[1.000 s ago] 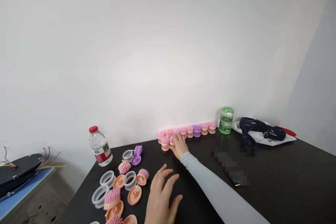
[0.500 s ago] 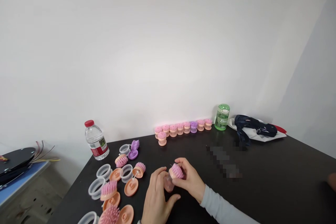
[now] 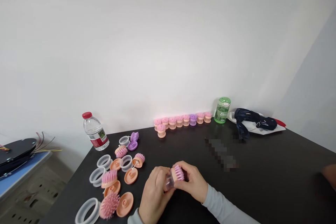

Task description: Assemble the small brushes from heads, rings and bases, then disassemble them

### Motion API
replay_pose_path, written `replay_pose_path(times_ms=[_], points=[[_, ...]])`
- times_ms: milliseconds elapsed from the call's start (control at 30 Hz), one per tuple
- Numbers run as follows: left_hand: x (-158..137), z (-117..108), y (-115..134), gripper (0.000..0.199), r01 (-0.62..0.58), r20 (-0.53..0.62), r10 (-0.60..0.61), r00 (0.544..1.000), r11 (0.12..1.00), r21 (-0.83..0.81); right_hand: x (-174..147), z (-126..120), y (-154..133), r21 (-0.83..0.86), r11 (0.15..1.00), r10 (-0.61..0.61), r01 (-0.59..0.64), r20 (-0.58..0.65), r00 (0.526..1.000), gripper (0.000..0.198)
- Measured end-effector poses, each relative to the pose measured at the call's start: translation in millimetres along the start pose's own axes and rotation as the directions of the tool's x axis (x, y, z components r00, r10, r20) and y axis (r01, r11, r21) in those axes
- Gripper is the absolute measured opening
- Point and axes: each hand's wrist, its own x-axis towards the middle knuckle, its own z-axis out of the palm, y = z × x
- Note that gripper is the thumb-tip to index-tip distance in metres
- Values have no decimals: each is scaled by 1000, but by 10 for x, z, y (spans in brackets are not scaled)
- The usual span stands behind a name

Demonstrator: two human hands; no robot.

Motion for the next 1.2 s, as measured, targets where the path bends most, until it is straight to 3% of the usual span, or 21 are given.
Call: replay_pose_path(times_ms=[167,267,300,367,433,533,600,733,867,967,1100,1200], points=[[23,-51,37,29,101,37,-101,994,995,-6,-12,-58,18,-10,987,-160,161,78,984,51],[28,-43,41,23,67,6,-67,998,998,-10,-15,-47,78,66,996,-60,56,55,997,82],[26,-36,38,21,51,-4,-51,999,999,-7,-15,-44,92,74,997,-13,9,50,999,79],[13,-22,27,18,13,-5,-13,1000,1000,1,-17,-44,98,46,998,38,-40,44,998,51],[-3,-12,14,20,-11,2,11,1000,1000,4,-20,-50,83,25,1000,9,-10,50,999,34],[-20,-8,2,24,-8,1,8,1000,1000,6,-28,-49,74,112,994,-24,18,56,998,62],[-22,-6,3,25,-11,-2,11,1000,1000,9,-30,-37,89,162,986,27,-37,65,998,72],[-23,8,3,25,-61,30,60,998,998,18,-27,-25,106,138,987,67,-78,84,994,44],[-22,16,-2,28,-58,47,58,997,998,19,-29,-33,106,171,984,45,-59,88,995,73],[-15,5,6,22,-72,60,71,996,997,21,-35,-26,136,164,979,103,-122,118,988,58],[-14,-8,12,22,-79,67,77,995,997,21,-39,-12,166,232,966,91,-118,125,988,76],[-21,-2,7,22,-85,60,84,995,996,22,-36,-11,167,204,966,137,-160,125,983,62]])
